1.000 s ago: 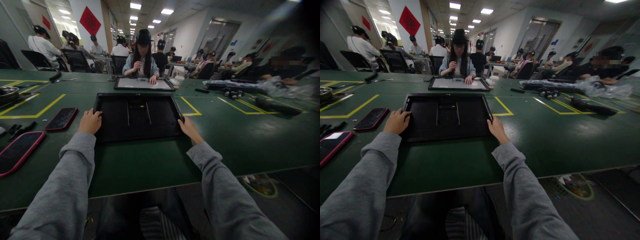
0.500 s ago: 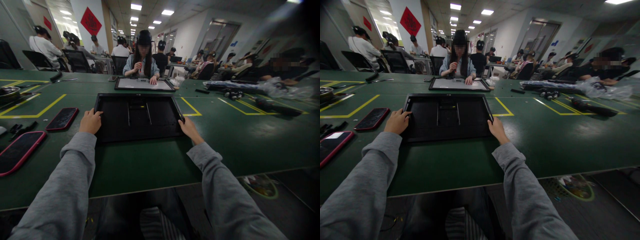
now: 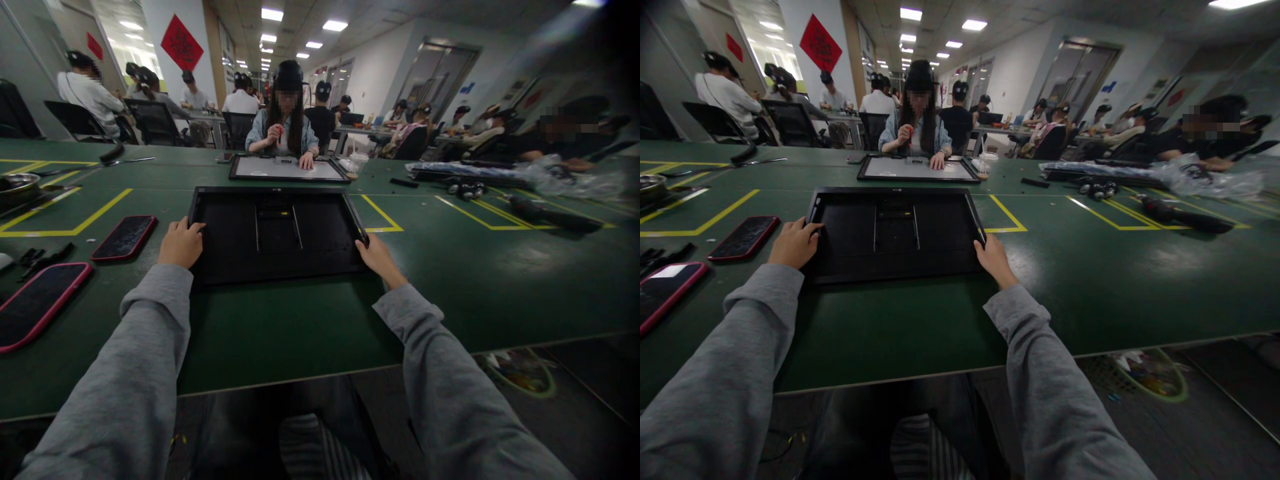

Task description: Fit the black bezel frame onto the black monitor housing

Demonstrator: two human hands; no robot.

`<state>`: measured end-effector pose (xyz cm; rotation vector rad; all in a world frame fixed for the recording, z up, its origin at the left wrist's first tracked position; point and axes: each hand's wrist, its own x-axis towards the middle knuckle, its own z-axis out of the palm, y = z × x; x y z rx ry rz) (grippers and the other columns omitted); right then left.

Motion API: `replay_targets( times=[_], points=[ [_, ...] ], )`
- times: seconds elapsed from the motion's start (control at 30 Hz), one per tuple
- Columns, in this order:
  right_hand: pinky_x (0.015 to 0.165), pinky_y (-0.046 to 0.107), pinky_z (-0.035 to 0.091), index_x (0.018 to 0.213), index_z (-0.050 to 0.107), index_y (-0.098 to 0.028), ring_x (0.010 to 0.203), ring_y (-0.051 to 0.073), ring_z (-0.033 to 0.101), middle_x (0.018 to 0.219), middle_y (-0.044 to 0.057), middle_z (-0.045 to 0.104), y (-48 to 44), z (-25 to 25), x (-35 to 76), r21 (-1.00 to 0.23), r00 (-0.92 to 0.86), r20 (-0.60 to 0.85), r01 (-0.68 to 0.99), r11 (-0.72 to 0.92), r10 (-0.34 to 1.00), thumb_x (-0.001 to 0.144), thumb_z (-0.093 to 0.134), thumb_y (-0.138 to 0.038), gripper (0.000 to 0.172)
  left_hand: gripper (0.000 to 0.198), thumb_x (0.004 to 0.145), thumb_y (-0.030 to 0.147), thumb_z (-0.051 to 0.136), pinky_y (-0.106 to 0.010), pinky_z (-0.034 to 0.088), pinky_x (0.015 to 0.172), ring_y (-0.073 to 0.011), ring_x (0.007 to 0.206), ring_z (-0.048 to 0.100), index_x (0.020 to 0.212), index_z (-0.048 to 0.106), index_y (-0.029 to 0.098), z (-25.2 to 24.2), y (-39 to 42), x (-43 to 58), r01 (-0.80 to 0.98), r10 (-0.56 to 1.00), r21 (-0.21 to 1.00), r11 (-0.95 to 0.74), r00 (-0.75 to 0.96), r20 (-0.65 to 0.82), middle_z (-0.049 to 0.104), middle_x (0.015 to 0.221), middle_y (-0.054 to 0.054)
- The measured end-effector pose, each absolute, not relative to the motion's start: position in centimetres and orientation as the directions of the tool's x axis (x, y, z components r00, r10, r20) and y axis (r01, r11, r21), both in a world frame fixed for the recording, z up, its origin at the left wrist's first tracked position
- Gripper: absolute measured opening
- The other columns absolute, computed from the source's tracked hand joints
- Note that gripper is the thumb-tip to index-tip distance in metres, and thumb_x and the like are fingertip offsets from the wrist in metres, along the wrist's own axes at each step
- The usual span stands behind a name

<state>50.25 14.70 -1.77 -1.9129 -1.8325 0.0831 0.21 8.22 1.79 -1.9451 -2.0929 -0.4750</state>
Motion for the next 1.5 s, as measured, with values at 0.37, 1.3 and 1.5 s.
replay_targets(
  times=[0.37, 1.3, 1.5],
  points=[
    [0.096, 0.044, 0.048, 0.124, 0.060, -0.010, 0.110, 0.033, 0.064, 0.121, 0.022, 0.068, 14.66, -1.67, 50.26, -0.396, 0.097, 0.293, 0.918, 0.028, 0.951, 0.095, 0.047, -0.033, 0.040, 0.050, 0.095, 0.030, 0.037, -0.051, 0.045, 0.103, -0.0353, 0.125, 0.048, 0.137, 0.063, 0.018, 1.69, 8.24, 0.15, 0.995, 0.913, 0.085, 0.052, -0.081, 0.399, 0.054, 0.139, -0.019],
    [0.096, 0.044, 0.048, 0.118, 0.060, -0.011, 0.108, 0.033, 0.064, 0.118, 0.022, 0.068, 14.73, -1.87, 50.26, -0.385, 0.082, 0.299, 0.922, 0.041, 0.951, 0.094, 0.050, -0.034, 0.035, 0.052, 0.096, 0.032, 0.037, -0.052, 0.046, 0.100, -0.0376, 0.129, 0.046, 0.141, 0.058, 0.018, 1.78, 8.20, 0.39, 0.995, 0.926, 0.072, 0.068, -0.090, 0.366, 0.050, 0.142, -0.020],
    [0.097, 0.044, 0.048, 0.120, 0.060, -0.011, 0.109, 0.032, 0.065, 0.119, 0.022, 0.068, 14.73, -1.85, 50.26, -0.384, 0.083, 0.299, 0.922, 0.040, 0.951, 0.094, 0.050, -0.034, 0.036, 0.051, 0.095, 0.031, 0.039, -0.053, 0.046, 0.101, -0.0370, 0.127, 0.047, 0.140, 0.060, 0.020, 1.67, 8.24, 0.31, 0.996, 0.917, 0.069, 0.062, -0.085, 0.391, 0.052, 0.141, -0.018]
  ],
)
